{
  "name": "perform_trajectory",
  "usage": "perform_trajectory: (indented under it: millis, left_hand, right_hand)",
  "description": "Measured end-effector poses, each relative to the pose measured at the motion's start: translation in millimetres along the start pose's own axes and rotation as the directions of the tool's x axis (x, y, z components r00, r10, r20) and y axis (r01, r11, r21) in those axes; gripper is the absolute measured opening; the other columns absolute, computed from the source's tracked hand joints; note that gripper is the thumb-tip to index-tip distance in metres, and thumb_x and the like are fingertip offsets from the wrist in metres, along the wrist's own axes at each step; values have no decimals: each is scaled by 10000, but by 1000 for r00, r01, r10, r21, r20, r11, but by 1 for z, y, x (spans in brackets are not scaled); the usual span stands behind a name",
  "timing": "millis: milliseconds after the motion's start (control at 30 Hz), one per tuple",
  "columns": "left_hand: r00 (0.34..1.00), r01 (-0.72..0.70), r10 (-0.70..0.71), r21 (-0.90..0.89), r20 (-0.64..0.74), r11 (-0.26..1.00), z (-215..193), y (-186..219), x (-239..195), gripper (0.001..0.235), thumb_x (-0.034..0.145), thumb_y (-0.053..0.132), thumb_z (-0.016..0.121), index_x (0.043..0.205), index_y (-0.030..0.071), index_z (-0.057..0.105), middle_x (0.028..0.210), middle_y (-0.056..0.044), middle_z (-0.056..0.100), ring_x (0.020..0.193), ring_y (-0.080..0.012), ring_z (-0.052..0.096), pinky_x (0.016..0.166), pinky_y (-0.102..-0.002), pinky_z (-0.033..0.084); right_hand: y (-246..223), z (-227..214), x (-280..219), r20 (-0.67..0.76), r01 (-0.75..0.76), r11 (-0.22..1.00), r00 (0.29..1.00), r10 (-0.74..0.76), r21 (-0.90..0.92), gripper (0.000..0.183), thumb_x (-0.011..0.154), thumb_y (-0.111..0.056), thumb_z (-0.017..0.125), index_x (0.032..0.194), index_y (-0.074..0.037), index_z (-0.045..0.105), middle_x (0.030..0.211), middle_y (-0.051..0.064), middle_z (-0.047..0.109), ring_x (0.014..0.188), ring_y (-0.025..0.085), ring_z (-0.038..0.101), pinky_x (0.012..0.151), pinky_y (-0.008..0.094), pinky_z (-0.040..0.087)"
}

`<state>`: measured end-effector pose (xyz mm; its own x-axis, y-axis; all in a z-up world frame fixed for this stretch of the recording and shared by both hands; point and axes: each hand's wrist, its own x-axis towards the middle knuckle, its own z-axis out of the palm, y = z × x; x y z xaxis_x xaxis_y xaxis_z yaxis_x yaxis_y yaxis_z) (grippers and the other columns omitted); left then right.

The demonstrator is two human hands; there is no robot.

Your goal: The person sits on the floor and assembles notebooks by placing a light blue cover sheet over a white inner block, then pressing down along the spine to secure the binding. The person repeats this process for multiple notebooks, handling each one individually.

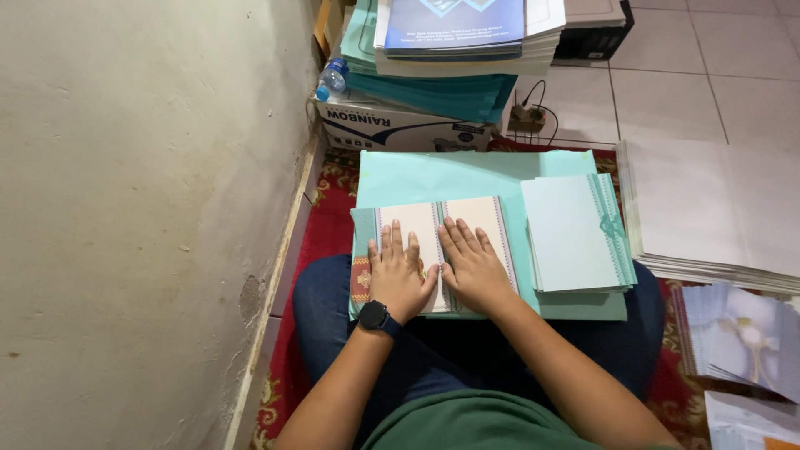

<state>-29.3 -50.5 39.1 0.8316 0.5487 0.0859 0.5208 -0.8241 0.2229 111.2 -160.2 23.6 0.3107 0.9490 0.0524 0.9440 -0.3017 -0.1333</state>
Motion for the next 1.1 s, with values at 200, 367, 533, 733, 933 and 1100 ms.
perform_trajectory:
  millis: [200,367,533,733,933,1100]
  left_hand:
    - [999,51,-52,92,10,994,11,6,13,702,928,616,413,1357,60,408,1516,-306,281,1444,-465,250,1051,-752,225]
    - [984,23,7,162,-179,987,25,2,31,508,849,540,506,1083,92,451,1213,-249,440,1130,-414,431,928,-625,341]
    - [995,-8,11,30,-104,1000,3,6,19,590,977,500,425,1436,128,428,1589,-266,275,1498,-430,205,1111,-748,68]
    - [997,73,-73,-6,-15,997,-4,14,14,801,900,629,444,1542,154,372,1633,-252,225,1519,-431,165,1099,-781,58]
    - [996,92,-91,-36,10,995,-10,16,12,802,916,646,412,1547,154,365,1638,-255,212,1527,-432,151,1101,-784,34]
    - [996,90,-89,-32,24,995,-5,15,13,812,921,658,390,1568,172,326,1653,-240,169,1536,-425,110,1108,-774,29]
  right_hand:
    - [2,4,-2,-40,3,1000,999,-3,-14,649,975,-372,401,1585,-156,353,1679,49,267,1542,242,220,1231,433,94]
    - [3,6,-5,-95,26,999,995,-29,-30,655,953,-367,437,1568,-148,389,1663,53,312,1528,234,267,1226,423,130]
    - [7,8,-5,-82,37,998,996,-33,51,679,939,-379,441,1577,-157,374,1666,37,306,1531,220,264,1227,419,145]
    - [19,-37,-38,-178,-30,842,973,148,538,273,911,-197,641,1155,-243,754,1218,-90,723,1181,205,659,1019,350,495]
    - [111,-69,-94,-374,-583,811,764,526,-51,343,992,-545,620,1131,-242,702,1130,-42,618,1110,254,632,840,424,569]
    - [108,-71,-103,-303,-648,744,751,587,-163,859,831,-714,643,1335,-21,582,1188,175,568,1118,417,599,889,535,553]
